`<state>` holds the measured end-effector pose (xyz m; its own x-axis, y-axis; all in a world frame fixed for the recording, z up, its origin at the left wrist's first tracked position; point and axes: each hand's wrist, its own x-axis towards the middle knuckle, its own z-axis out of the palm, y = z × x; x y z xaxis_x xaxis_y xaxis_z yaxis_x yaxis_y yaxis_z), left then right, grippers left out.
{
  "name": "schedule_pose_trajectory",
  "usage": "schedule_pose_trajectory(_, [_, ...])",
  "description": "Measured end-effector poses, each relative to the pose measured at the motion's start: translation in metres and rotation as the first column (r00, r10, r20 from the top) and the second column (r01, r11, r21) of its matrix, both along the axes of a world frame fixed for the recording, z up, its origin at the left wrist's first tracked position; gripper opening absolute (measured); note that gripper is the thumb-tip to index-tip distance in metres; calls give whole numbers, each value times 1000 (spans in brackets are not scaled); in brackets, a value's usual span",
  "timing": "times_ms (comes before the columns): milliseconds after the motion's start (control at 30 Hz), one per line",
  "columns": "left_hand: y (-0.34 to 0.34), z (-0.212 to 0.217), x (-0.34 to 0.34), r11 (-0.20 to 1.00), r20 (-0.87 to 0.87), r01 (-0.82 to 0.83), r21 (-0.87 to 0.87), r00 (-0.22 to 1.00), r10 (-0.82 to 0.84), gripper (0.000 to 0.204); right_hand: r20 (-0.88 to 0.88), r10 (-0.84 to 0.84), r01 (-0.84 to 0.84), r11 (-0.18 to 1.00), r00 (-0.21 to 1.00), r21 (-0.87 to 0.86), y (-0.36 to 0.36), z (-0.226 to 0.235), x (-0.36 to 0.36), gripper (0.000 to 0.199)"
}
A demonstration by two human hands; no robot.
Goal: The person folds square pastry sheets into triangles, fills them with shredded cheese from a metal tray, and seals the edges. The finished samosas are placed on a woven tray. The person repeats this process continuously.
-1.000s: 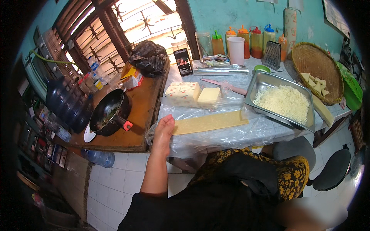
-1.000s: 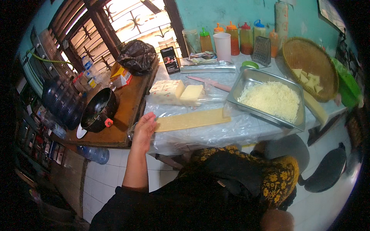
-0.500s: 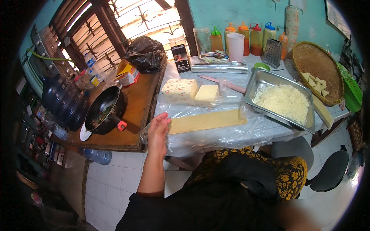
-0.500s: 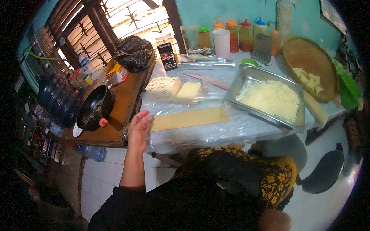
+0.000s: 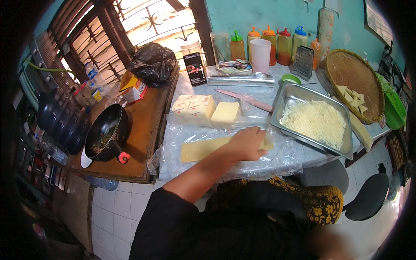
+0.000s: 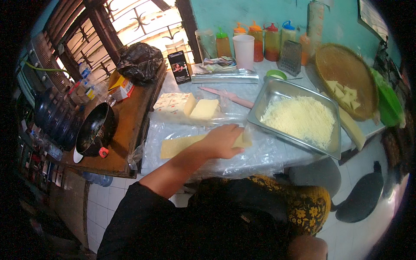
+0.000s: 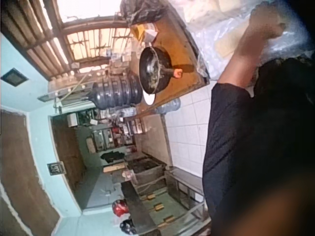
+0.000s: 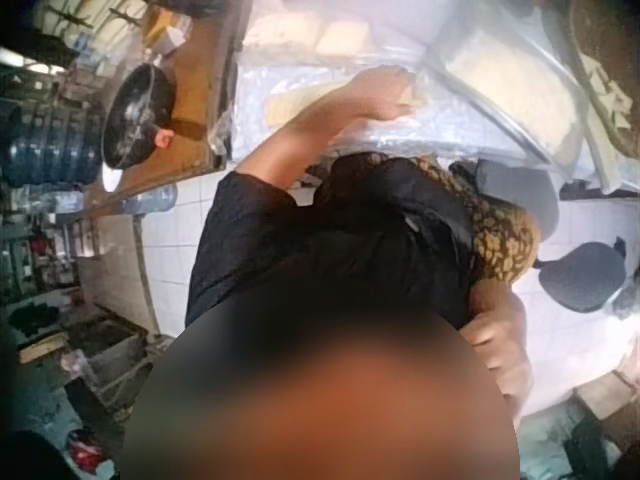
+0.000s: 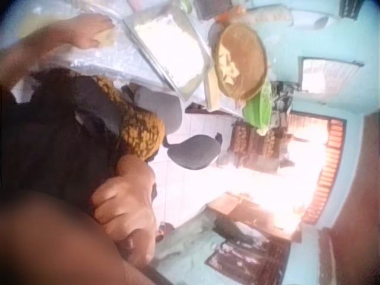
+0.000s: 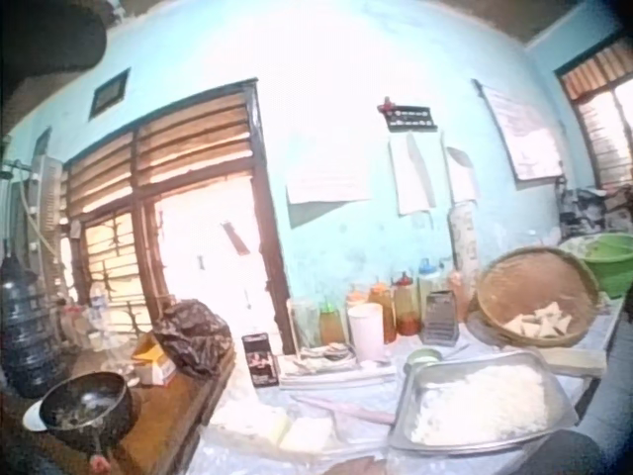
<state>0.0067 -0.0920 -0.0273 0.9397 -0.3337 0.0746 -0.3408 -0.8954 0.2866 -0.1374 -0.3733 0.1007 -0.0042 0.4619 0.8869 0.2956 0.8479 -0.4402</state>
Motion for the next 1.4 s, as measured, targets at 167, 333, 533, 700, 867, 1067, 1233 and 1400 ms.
schedule_pose_trajectory(167, [-15,-3,18,994,-22,-29,109,999,31,69,99,50,-40,995,994,-94,10,2,41,16])
schedule_pose_trajectory(333, [-12,-2,18,993,13,37,111,999,-38,69,135,-556,556,720,820,-416,29,-31,88,27])
schedule_pose_trajectory(533, [-5,-4,15,995,35,102,17,994,-103,68,442,-608,738,410,659,-537,74,-94,152,20])
schedule_pose_trajectory(700, [3,-13,23,974,120,83,-209,991,-58,52,618,-594,841,211,515,-498,74,-126,182,16])
schedule_pose_trajectory(867, [6,-22,27,911,192,99,-400,981,-23,32,585,-709,857,53,393,-512,73,-130,187,24])
schedule_pose_trajectory(1067, [6,-23,29,906,106,52,-420,994,-8,33,567,-717,818,9,406,-575,79,-135,194,22])
schedule_pose_trajectory(1233, [5,-22,26,916,94,29,-401,996,9,31,611,-695,846,-6,380,-533,80,-142,197,21])
schedule_pose_trajectory(1400, [5,-21,28,920,89,35,-390,996,0,29,568,-724,831,13,391,-556,78,-143,197,22])
